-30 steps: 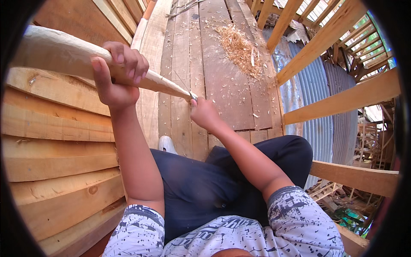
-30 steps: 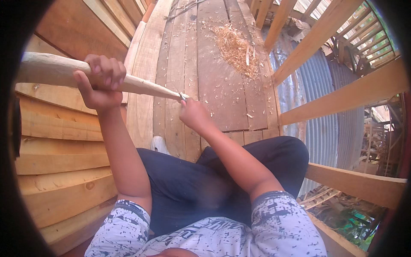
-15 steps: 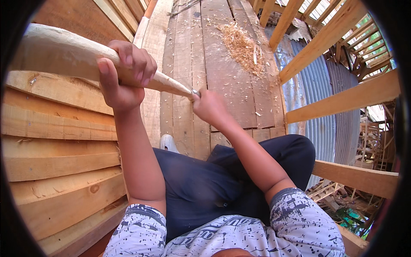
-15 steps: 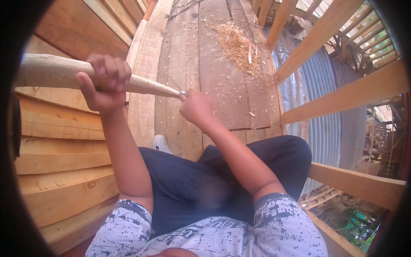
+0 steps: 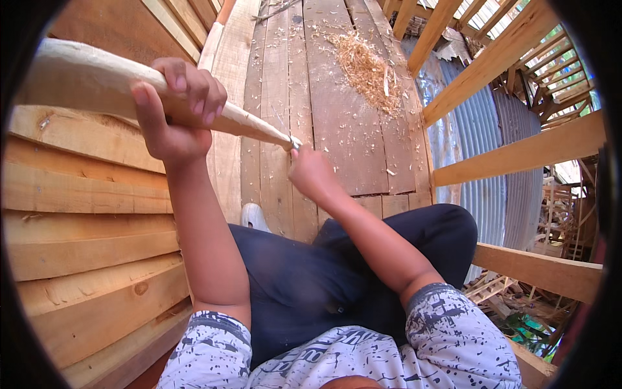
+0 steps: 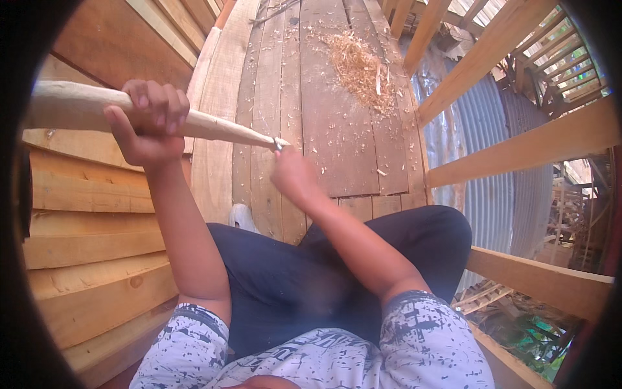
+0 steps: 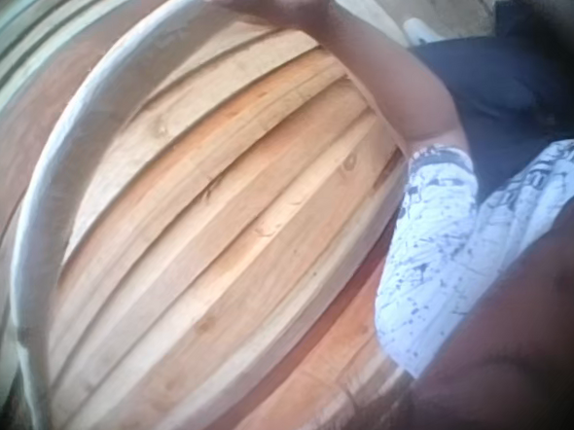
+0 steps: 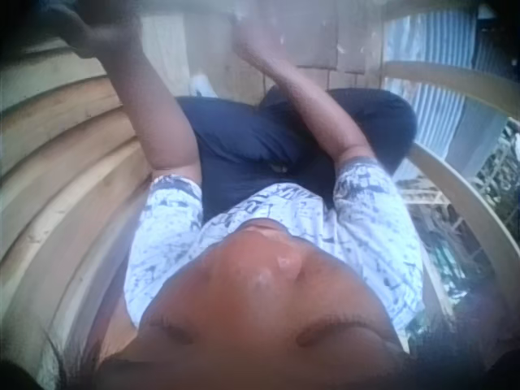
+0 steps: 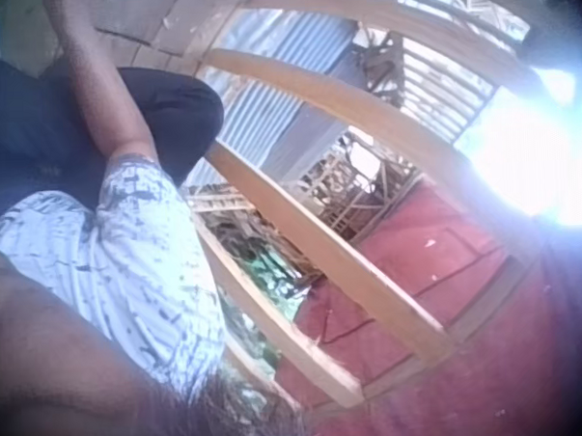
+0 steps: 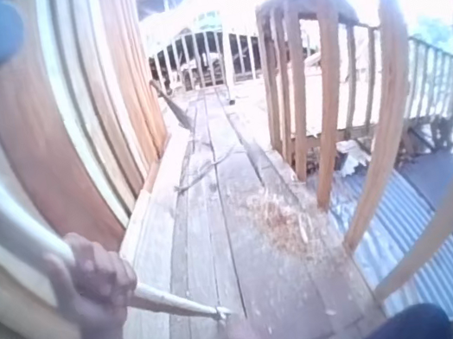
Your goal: The person sits cross-legged on a wooden floor and uses a knife to carve a long, thin piece of wood. They hold the wood with their left hand and use the knife in their right hand to shave off thin strips, gradually shaping the wood into a tapered form.
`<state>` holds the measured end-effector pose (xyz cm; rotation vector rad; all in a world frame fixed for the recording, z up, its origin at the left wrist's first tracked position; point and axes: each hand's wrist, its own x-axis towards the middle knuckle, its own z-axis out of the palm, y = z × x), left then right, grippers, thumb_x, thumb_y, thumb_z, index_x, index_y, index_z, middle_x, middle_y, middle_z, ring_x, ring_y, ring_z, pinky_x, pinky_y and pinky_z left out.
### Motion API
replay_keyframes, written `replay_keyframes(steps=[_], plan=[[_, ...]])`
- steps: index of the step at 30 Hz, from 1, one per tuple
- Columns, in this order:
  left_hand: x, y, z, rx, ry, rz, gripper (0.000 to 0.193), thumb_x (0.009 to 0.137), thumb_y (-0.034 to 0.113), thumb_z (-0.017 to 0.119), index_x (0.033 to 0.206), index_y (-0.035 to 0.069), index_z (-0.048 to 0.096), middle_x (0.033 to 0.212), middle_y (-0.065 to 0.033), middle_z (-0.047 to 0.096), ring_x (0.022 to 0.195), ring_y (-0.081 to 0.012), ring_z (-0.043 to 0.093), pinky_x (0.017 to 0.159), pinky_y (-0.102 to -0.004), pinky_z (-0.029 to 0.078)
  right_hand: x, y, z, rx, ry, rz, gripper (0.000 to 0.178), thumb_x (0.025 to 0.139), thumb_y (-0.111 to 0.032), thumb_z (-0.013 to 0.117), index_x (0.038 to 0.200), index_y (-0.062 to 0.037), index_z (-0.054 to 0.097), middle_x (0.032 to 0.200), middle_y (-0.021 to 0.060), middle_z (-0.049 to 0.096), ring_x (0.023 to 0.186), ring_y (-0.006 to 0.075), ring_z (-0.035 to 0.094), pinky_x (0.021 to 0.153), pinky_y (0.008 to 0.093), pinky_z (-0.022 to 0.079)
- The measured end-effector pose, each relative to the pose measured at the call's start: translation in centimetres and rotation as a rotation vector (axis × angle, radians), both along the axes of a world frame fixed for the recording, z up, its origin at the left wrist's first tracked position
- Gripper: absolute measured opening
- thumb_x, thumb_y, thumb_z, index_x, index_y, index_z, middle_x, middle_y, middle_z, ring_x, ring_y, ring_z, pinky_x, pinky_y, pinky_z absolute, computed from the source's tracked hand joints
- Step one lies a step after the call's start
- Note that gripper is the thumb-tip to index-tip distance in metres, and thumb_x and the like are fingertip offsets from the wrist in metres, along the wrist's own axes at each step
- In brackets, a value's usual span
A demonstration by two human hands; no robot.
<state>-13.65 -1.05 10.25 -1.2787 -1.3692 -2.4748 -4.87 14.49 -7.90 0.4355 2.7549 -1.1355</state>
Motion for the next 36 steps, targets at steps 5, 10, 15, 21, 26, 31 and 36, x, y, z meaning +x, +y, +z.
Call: replay_keyframes(steps=[5,10,15,21,26,31,36], plan=[[0.4,-0.2,-0.1,-0.015,-0.025,0.055,0.044,0.100,0.055,0.041,0.088,0.013,0.046,0.063,0.0014,0.039,0.052,-0.0112,0.039,0.056,-0.0273,0.033,-0.2,0.7,-0.1,-0.014,0.102,0.078,0.029,0.100,-0.025,0.047,0.099,0.0013,0.059,0.080,0.0258,0.066,0.079,0.0462,0.065,0.073,0.0560,0.050],[0.0,-0.2,0.0,-0.007,-0.031,0.080,0.044,0.101,0.054,0.040,0.088,0.013,0.046,0.063,0.0016,0.038,0.052,-0.0113,0.037,0.056,-0.0274,0.032,-0.8,1.1,-0.8,0.199,0.148,0.068,0.024,0.095,-0.027,0.056,0.094,-0.0035,0.061,0.073,0.0232,0.066,0.070,0.0450,0.064,0.064,0.0549,0.049],[0.5,-0.4,-0.2,-0.019,-0.019,0.078,0.043,0.102,0.053,0.038,0.088,0.013,0.046,0.063,0.0016,0.037,0.052,-0.0116,0.036,0.056,-0.0278,0.033,-1.1,1.9,-0.9,0.306,0.195,-0.003,0.019,0.094,-0.024,0.058,0.092,-0.0050,0.060,0.075,0.0214,0.067,0.070,0.0420,0.065,0.062,0.0515,0.049],[0.2,-0.8,-0.3,-0.019,0.004,0.034,0.043,0.102,0.054,0.037,0.089,0.013,0.046,0.063,0.0016,0.038,0.051,-0.0115,0.037,0.056,-0.0278,0.033,-2.8,3.4,-1.2,-0.143,0.085,-0.115,0.026,0.096,-0.022,0.054,0.097,0.0021,0.063,0.080,0.0254,0.067,0.081,0.0398,0.067,0.071,0.0473,0.050],[0.0,-0.5,-0.3,-0.006,0.008,-0.001,0.044,0.101,0.055,0.038,0.089,0.014,0.046,0.063,0.0018,0.038,0.051,-0.0111,0.037,0.056,-0.0274,0.032,-3.3,3.7,-3.4,-0.338,-0.165,-0.126,0.032,0.095,-0.021,0.052,0.107,0.0057,0.065,0.084,0.0264,0.067,0.081,0.0385,0.066,0.071,0.0456,0.049],[0.2,-0.7,-0.3,-0.014,0.005,0.006,0.044,0.100,0.056,0.039,0.089,0.014,0.047,0.063,0.0019,0.038,0.052,-0.0110,0.038,0.055,-0.0269,0.032,-2.3,2.3,-2.0,-0.664,-0.264,-0.188,0.031,0.101,-0.025,0.040,0.085,-0.0038,0.056,0.062,0.0005,0.045,0.048,0.0111,0.040,0.043,0.0312,0.033],[0.4,-0.3,-0.2,-0.023,0.013,-0.029,0.045,0.100,0.056,0.039,0.089,0.014,0.047,0.063,0.0019,0.038,0.052,-0.0110,0.038,0.055,-0.0269,0.032,-2.5,2.6,-0.4,-0.676,-0.328,-0.140,0.039,0.102,-0.038,0.040,0.084,-0.0058,0.054,0.061,-0.0003,0.044,0.045,0.0106,0.036,0.041,0.0313,0.030]])
